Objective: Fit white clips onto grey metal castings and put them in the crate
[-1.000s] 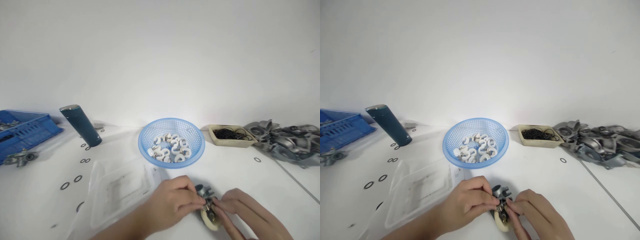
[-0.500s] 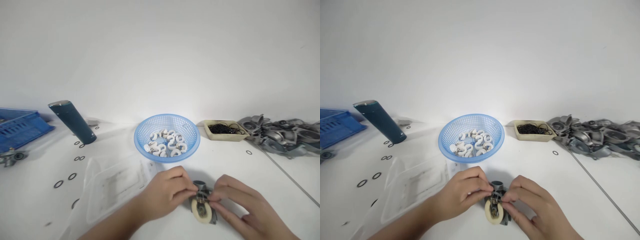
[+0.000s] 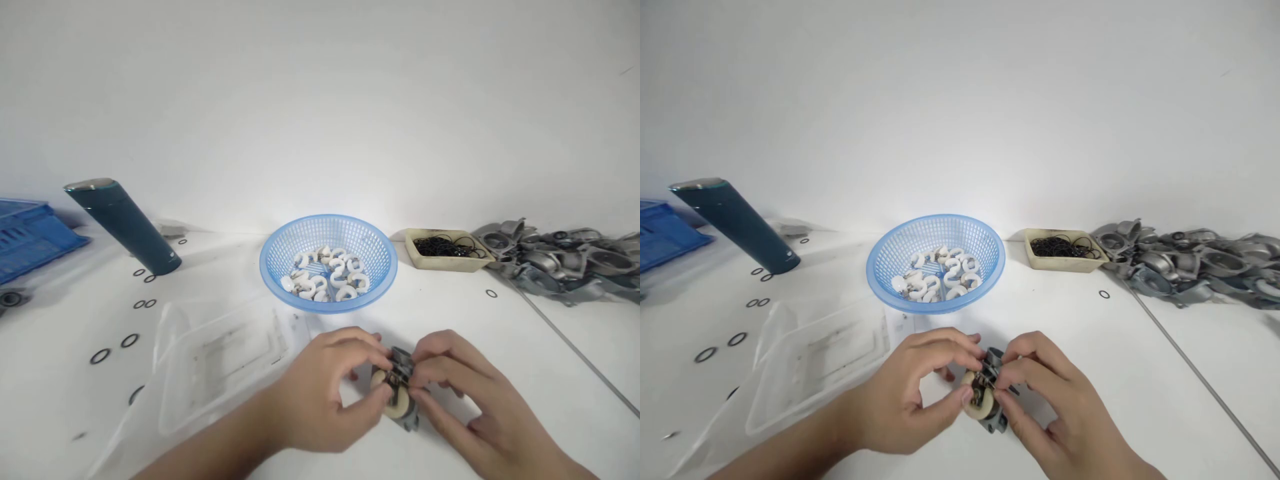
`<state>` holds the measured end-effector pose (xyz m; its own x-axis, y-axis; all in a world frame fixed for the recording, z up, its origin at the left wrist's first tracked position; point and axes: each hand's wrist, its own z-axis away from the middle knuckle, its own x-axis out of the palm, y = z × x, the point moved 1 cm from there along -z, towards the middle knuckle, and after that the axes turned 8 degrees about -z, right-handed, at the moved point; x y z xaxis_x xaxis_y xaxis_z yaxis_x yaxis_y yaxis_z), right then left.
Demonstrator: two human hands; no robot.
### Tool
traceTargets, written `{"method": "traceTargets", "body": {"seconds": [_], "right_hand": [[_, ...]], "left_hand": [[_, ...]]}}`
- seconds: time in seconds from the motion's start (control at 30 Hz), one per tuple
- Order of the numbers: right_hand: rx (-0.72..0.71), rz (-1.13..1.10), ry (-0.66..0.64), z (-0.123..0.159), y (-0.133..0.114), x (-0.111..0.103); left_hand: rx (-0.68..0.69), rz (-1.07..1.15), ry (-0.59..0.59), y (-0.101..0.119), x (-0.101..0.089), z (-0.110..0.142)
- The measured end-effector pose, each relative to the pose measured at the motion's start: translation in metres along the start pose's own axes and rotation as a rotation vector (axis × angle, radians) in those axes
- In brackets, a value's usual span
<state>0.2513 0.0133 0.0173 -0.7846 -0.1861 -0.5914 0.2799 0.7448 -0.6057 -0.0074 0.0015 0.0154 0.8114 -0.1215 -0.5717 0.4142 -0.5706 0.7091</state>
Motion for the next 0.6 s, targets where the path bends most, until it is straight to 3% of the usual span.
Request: {"method": "traceTargets", "body": {"seconds": [0.2, 0.6], "right_hand": [[0.173, -0.008, -0.003, 0.008, 0.001, 0.003], [0.137, 0.070, -0.073, 0.002, 0.012, -0.010]], "left_hand": [[-0.120, 0.010, -0.032, -0.002, 0.008, 0.003], [-0.051, -0.130, 0.151, -0.002, 0.022, 0.013]]}}
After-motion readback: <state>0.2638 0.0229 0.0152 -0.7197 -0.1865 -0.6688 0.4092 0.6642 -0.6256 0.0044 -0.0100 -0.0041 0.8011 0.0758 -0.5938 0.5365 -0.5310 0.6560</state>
